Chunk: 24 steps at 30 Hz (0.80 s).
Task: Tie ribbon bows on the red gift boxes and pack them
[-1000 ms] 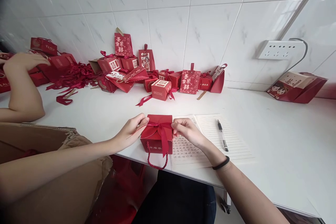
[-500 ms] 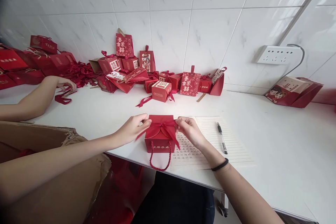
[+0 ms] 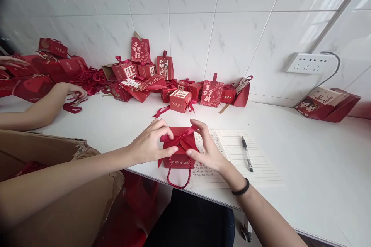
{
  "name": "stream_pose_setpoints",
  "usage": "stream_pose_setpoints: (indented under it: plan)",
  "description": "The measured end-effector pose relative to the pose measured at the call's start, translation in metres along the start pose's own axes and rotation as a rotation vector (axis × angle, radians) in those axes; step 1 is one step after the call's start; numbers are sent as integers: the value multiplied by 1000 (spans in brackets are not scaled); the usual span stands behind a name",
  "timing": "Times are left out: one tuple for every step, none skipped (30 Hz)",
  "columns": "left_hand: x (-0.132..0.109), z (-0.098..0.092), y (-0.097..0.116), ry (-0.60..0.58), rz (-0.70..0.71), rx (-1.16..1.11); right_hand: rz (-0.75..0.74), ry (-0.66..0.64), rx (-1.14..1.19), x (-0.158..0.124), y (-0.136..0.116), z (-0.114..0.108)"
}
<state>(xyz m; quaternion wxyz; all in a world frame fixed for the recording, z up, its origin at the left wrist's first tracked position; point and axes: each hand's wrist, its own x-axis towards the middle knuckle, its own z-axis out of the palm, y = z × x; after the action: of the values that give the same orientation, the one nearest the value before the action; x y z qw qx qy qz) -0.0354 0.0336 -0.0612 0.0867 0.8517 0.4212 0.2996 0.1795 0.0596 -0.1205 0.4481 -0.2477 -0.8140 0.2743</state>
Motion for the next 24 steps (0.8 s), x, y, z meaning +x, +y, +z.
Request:
stream_pose_setpoints:
  plan:
    - [0,1,0,-5,-2,14,2,8,36,0,1,-1]
    - [-1,3,0,-4,1,25,2,13,61,1,1,-2]
    - [-1,4,0,3,7,34,1,11,70,1,0,-4]
    - [-1,4,0,13,14,40,-2,4,61,2,-1,-6]
    - [0,5,-1,25,22,46,-8,-3,38,3,-2,-7]
    - [0,4,-1,36,30,51,-17,-9,3,3,-3,-8]
    - [1,4,-1,42,34,53,-28,-14,-41,4,-4,-9]
    - [1,3,-1,42,33,51,-40,-15,-88,4,-6,-9]
    - [2,1,0,36,25,45,-54,-16,-136,4,-6,-9]
    - [2,0,1,25,13,32,-70,-17,-181,4,-7,-8]
    - [3,-2,2,11,-7,16,-86,-17,-221,4,-8,-8]
    - [3,-3,3,-5,-34,-3,-98,-18,-252,4,-9,-7]
    - [3,-5,4,-23,-68,-23,-105,-18,-273,4,-9,-6]
    - [3,-6,6,-39,-112,-40,-108,-14,-286,4,-10,-4]
    - [2,-8,7,-55,-162,-56,-106,-5,-296,4,-10,-3]
    - [2,-9,9,-68,-212,-69,-103,5,-301,4,-11,-2]
    - [2,-11,10,-76,-256,-81,-101,17,-305,4,-11,-1]
    - [2,-12,12,-79,-289,-93,-101,30,-311,4,-11,0]
    - [2,-13,13,-79,-312,-110,-101,43,-318,4,-11,1]
    - [2,-15,14,-86,-331,-140,-98,55,-326,4,-11,2]
    - [3,-16,14,-113,-357,-190,-93,62,-333,4,-11,2]
    - [4,-17,14,-163,-393,-256,-86,66,-337,4,-11,3]
    - [5,-18,13,-236,-442,-332,-77,66,-338,3,-10,3]
    - [6,-20,12,-322,-498,-408,-70,63,-336,3,-10,3]
